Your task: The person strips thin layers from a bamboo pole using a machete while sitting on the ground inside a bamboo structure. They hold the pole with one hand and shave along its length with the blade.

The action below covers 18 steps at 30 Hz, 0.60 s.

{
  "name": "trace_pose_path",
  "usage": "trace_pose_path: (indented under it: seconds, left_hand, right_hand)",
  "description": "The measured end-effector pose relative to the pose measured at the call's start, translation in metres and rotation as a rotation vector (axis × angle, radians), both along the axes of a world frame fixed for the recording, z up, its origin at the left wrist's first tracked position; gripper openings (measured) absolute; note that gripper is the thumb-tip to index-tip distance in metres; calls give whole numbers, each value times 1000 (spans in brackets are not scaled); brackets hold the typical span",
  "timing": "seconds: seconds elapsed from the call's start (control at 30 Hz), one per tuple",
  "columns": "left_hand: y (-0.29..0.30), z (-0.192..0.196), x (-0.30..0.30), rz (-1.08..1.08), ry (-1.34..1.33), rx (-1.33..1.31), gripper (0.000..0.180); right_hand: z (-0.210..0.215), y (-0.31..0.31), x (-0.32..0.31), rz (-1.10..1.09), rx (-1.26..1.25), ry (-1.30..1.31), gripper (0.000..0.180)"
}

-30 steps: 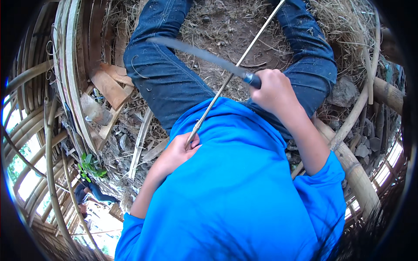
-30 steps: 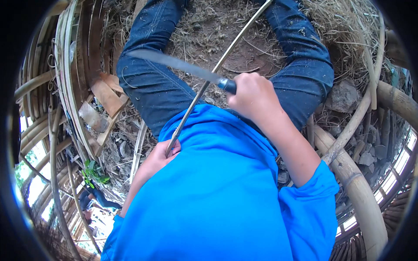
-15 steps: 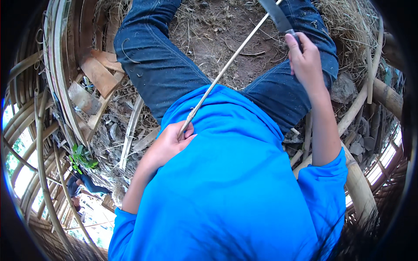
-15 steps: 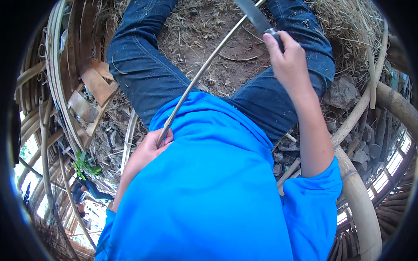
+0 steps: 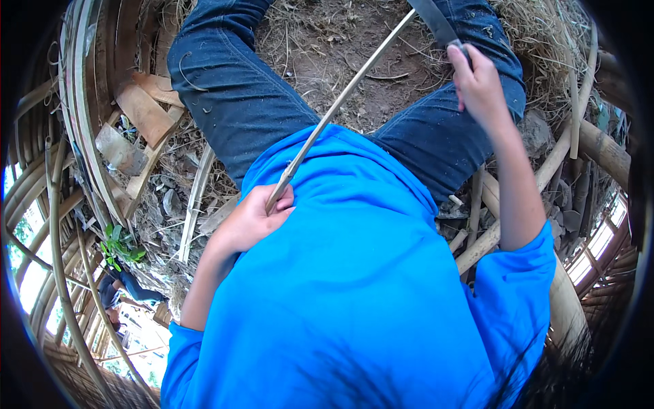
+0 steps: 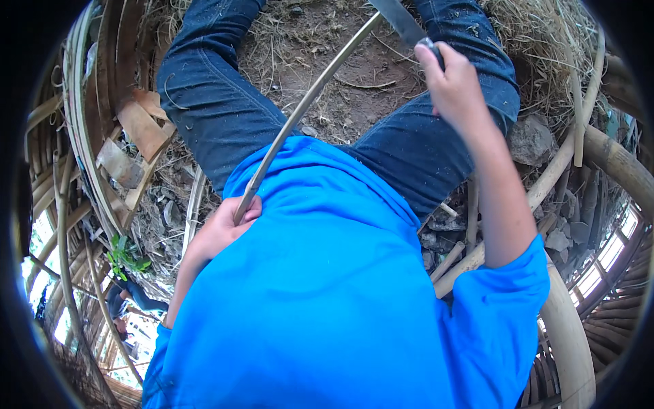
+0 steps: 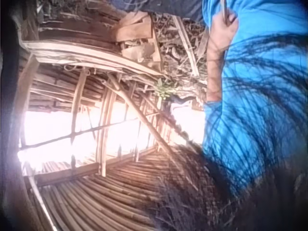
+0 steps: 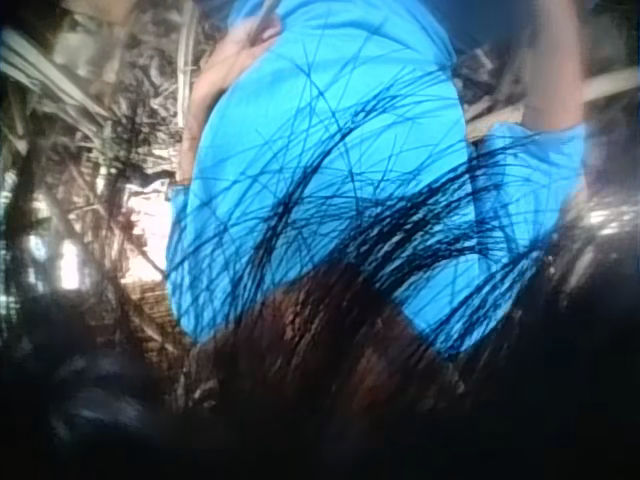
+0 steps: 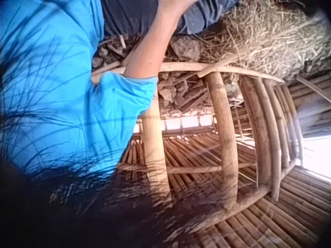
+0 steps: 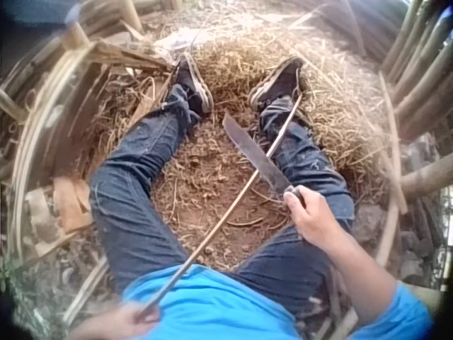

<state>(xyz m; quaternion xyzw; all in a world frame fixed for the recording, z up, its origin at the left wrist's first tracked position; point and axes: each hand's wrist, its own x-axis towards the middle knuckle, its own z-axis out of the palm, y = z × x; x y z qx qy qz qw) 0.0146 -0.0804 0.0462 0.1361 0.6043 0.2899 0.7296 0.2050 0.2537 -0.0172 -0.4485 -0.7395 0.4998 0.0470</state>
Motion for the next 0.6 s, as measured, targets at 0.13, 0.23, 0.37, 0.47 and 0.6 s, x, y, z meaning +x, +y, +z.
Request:
trace_pose_path:
  seconds: [0.13, 0.23, 0.37, 0.47, 0.6]
  left_hand:
    - [6, 4, -2, -10, 14, 48, 30]
    - [1, 1, -3, -6, -28, -7, 30]
    - [1, 3, -2, -54, 1, -20, 31]
    - [5, 1, -3, -14, -59, -35, 32]
    - [-2, -9, -4, -12, -15, 42, 36]
  right_hand:
    - [-6, 33, -15, -61, 60, -30, 39]
    - [-7, 12, -15, -90, -7, 13, 39]
    - [6, 30, 0, -54, -59, -81, 37]
    - [-1, 34, -7, -56, -53, -45, 35]
    - [0, 13, -14, 2, -98, -41, 32]
